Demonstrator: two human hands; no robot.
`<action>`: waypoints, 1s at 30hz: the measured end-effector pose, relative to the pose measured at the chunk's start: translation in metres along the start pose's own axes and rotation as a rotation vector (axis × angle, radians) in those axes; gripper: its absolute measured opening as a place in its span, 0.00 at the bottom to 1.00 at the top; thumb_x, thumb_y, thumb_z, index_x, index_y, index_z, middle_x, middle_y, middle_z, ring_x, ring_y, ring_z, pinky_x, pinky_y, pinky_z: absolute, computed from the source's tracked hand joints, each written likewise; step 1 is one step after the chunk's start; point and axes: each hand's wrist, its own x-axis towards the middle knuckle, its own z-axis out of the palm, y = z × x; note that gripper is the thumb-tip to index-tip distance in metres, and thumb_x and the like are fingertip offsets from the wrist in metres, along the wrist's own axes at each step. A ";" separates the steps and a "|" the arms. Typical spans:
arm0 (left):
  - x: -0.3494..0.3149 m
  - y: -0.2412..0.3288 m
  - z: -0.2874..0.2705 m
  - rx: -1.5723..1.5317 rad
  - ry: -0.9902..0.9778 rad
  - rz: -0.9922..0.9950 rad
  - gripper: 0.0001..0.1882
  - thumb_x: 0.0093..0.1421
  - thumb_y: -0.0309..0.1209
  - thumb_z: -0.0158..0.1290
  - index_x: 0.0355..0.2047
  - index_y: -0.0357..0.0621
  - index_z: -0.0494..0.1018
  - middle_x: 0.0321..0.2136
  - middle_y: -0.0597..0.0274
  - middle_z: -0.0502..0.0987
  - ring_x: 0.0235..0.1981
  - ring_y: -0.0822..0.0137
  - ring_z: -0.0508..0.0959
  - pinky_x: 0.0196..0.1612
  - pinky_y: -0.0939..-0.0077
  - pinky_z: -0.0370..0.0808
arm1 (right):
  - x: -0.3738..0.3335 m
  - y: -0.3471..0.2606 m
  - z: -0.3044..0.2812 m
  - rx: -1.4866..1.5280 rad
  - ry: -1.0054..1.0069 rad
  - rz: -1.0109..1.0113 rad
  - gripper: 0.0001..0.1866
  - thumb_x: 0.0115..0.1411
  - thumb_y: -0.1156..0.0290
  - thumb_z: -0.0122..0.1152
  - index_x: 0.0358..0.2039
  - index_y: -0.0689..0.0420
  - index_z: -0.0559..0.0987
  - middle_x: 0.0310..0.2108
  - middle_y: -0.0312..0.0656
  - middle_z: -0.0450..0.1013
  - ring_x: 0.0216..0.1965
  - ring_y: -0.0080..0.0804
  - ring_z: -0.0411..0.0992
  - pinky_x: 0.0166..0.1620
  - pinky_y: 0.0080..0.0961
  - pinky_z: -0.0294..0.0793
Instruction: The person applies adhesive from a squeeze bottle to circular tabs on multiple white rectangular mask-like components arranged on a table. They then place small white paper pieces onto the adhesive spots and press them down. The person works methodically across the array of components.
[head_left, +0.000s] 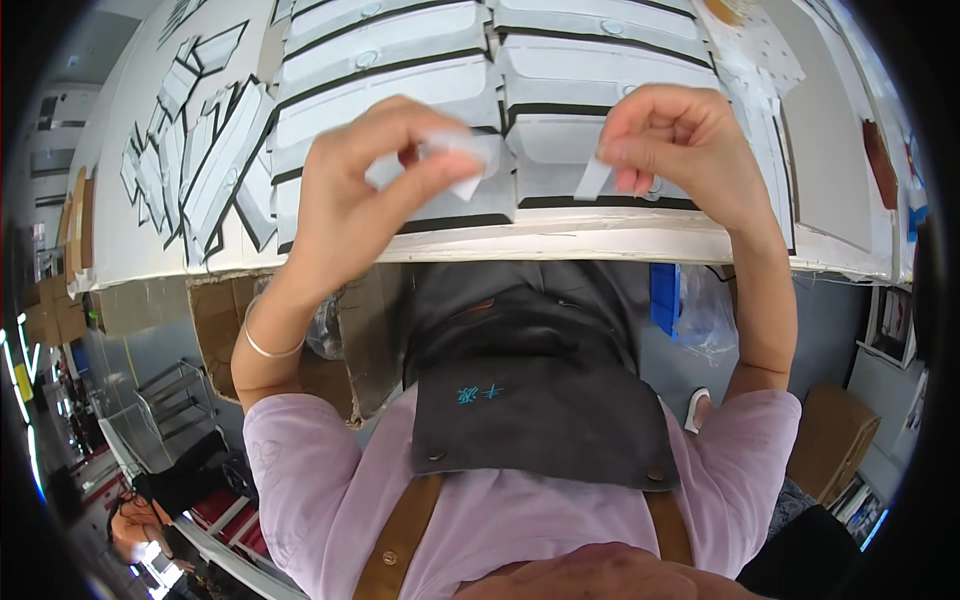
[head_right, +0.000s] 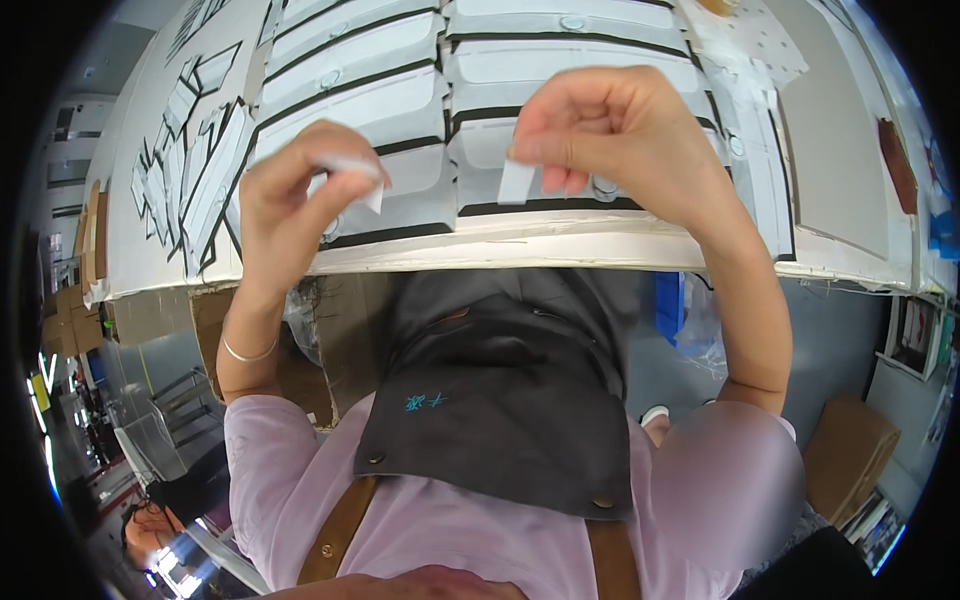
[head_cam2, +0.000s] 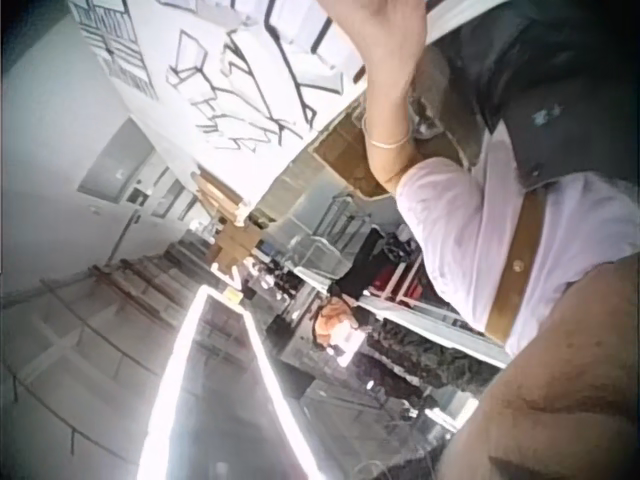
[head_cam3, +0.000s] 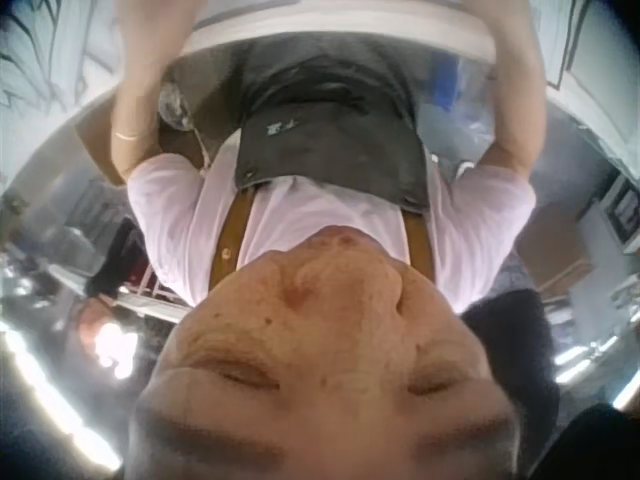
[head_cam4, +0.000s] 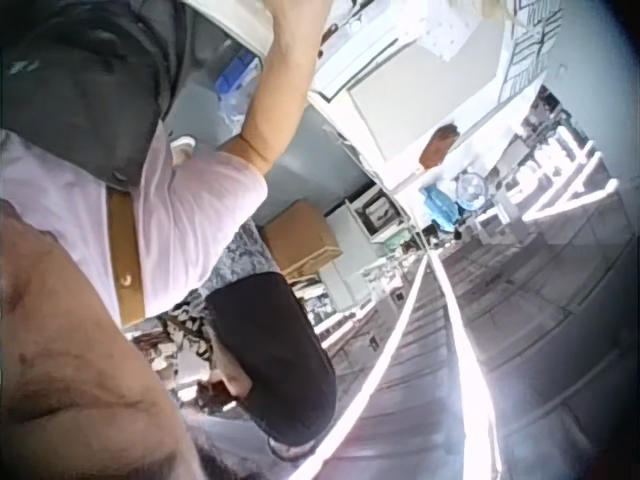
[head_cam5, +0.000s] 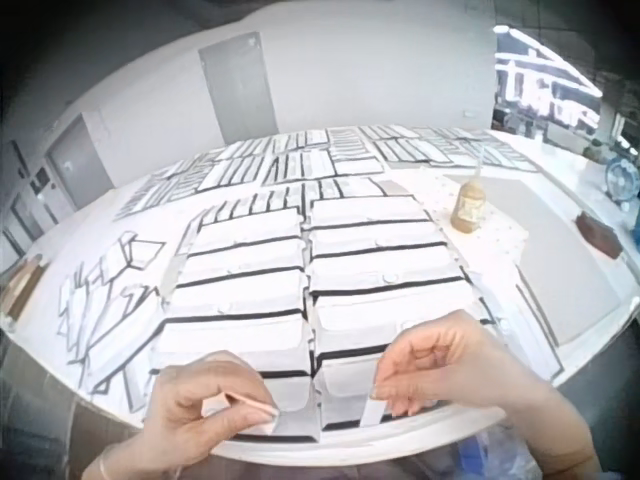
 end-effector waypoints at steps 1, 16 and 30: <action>-0.011 -0.003 -0.002 0.077 -0.014 0.105 0.03 0.62 0.25 0.61 0.36 0.40 0.81 0.31 0.61 0.83 0.37 0.65 0.81 0.44 0.70 0.75 | 0.004 0.002 0.005 -0.008 -0.033 0.039 0.03 0.61 0.75 0.69 0.33 0.60 0.83 0.26 0.33 0.79 0.26 0.15 0.76 0.28 0.14 0.73; -0.055 -0.022 0.047 0.487 -0.112 0.384 0.07 0.56 0.31 0.59 0.31 0.47 0.72 0.55 0.60 0.81 0.61 0.56 0.76 0.58 0.61 0.68 | 0.039 0.029 0.032 -0.171 -0.044 0.113 0.09 0.63 0.67 0.69 0.32 0.59 0.83 0.25 0.31 0.76 0.23 0.14 0.69 0.23 0.16 0.67; -0.038 -0.016 0.060 0.612 -0.188 0.315 0.08 0.58 0.31 0.59 0.28 0.46 0.69 0.59 0.59 0.77 0.69 0.61 0.67 0.71 0.52 0.56 | 0.041 0.024 0.038 -0.223 0.006 0.153 0.07 0.62 0.69 0.68 0.34 0.60 0.83 0.23 0.32 0.75 0.20 0.14 0.67 0.22 0.17 0.67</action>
